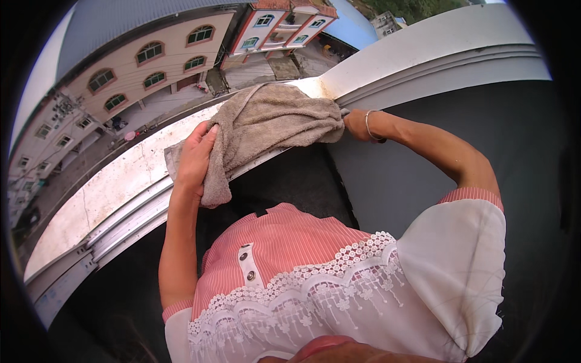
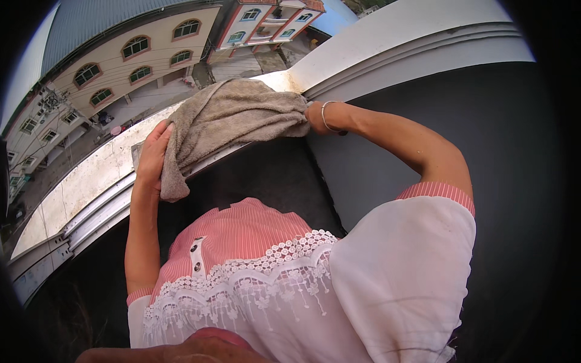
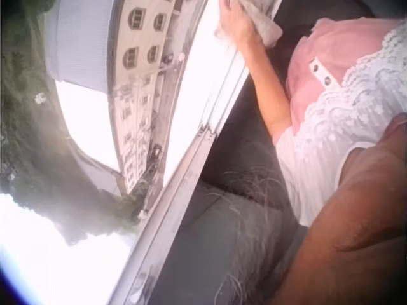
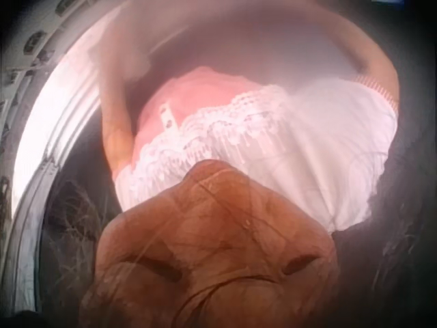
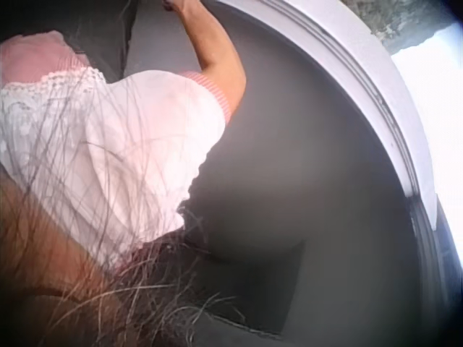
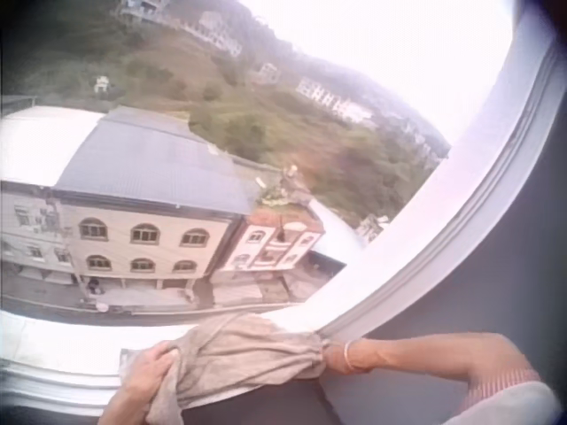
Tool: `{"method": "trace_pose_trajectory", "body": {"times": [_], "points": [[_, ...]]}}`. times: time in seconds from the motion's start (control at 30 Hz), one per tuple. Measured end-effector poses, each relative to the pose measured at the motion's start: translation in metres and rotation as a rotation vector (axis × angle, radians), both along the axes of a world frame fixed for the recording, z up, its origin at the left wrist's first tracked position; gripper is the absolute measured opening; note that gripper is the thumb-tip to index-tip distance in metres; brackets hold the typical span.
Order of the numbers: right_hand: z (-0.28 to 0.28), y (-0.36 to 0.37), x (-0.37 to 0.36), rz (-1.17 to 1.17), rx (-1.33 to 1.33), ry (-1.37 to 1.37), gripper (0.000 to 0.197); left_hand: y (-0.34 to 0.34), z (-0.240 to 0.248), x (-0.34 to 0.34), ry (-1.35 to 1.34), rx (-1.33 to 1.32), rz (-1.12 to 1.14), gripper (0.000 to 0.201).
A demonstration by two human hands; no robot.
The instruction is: The person cleans a window frame using a cloth and a screwdriver. They wipe the frame with the cloth and use the screwdriver to scrape or remove debris from the frame's grooves.
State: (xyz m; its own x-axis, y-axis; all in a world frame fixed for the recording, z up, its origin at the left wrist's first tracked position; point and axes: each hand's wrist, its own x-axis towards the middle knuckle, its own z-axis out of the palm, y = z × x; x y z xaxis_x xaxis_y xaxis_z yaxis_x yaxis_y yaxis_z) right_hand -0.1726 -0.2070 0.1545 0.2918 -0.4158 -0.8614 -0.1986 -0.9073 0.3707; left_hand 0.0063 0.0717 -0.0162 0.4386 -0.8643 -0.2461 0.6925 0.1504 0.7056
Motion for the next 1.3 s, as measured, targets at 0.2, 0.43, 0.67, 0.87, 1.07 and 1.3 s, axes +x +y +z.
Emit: {"method": "trace_pose_trajectory", "body": {"times": [0.2, 0.43, 0.67, 0.87, 1.07, 1.3], "points": [[0.008, 0.064, 0.049, 0.107, 0.468, -0.134, 0.034, 0.012, 0.015, 0.004, -0.066, 0.001, 0.019, 0.052], [-0.021, 0.03, 0.037, 0.465, 0.729, -0.422, 0.04, 0.086, 0.073, 0.021, -0.462, 0.243, 0.072, 0.069], [-0.057, 0.078, 0.086, 0.78, 0.836, -0.514, 0.047, 0.177, 0.099, 0.018, -1.211, 0.991, 0.419, 0.056], [-0.054, 0.083, 0.095, 0.892, 0.927, -0.634, 0.058, 0.206, 0.056, -0.029, -1.664, 1.548, 1.014, 0.028], [-0.029, 0.07, 0.085, 0.909, 0.806, -0.499, 0.073, 0.195, 0.022, -0.058, -1.543, 1.511, 1.042, 0.024], [-0.022, 0.121, 0.099, 0.964, 0.843, -0.522, 0.068, 0.178, 0.033, -0.048, -1.513, 1.642, 1.052, 0.014]]}}
